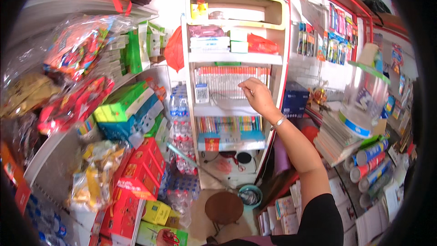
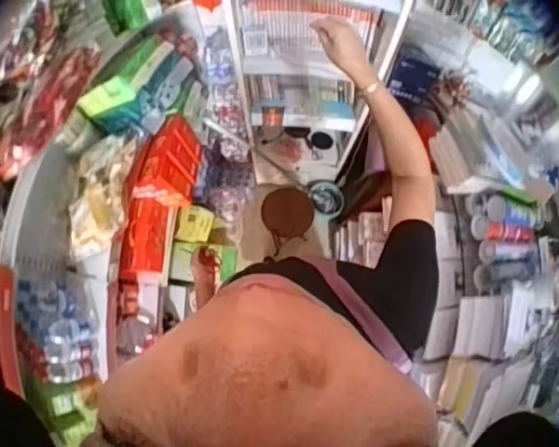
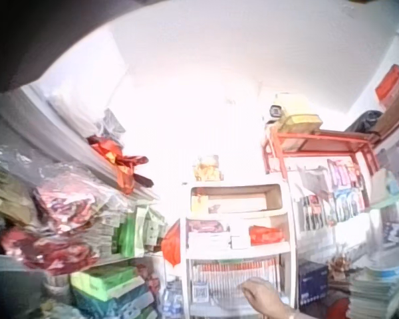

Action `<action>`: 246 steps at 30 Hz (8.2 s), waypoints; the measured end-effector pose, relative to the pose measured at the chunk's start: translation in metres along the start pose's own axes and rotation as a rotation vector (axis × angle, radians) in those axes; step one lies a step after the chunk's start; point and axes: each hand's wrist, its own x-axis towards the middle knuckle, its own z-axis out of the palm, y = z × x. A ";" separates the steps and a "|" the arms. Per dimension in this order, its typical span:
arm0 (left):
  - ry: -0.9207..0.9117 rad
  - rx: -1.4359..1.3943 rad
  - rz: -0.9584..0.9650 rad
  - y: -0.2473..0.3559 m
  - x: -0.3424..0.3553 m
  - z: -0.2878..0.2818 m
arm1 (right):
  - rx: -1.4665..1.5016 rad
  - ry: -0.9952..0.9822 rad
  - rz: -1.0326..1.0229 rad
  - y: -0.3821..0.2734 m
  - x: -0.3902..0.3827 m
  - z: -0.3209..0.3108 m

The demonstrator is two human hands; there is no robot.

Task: The person unscrews the back cover of a small black electronic device, removes it to expose internal wiring, then retrieves a yellow cord from a shelf and cuts it with scissors. The person handles the device, screwdriver, scissors, and cord throughout the sequence.

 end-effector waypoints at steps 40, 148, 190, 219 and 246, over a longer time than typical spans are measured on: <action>0.159 -0.239 0.187 0.017 0.167 0.193 | 0.525 0.100 0.386 0.251 0.392 -0.014; -1.067 0.104 0.524 0.145 0.135 0.471 | -0.550 0.090 -0.837 0.083 -0.003 -0.009; 0.099 1.044 0.510 0.067 0.206 0.280 | 1.401 -0.695 1.125 0.013 -0.098 0.244; 0.066 1.017 0.705 0.049 0.206 0.278 | 0.916 -1.090 0.724 0.004 -0.211 0.312; -0.095 0.678 0.058 -0.135 0.306 0.159 | 0.572 -1.039 1.097 -0.002 -0.403 0.330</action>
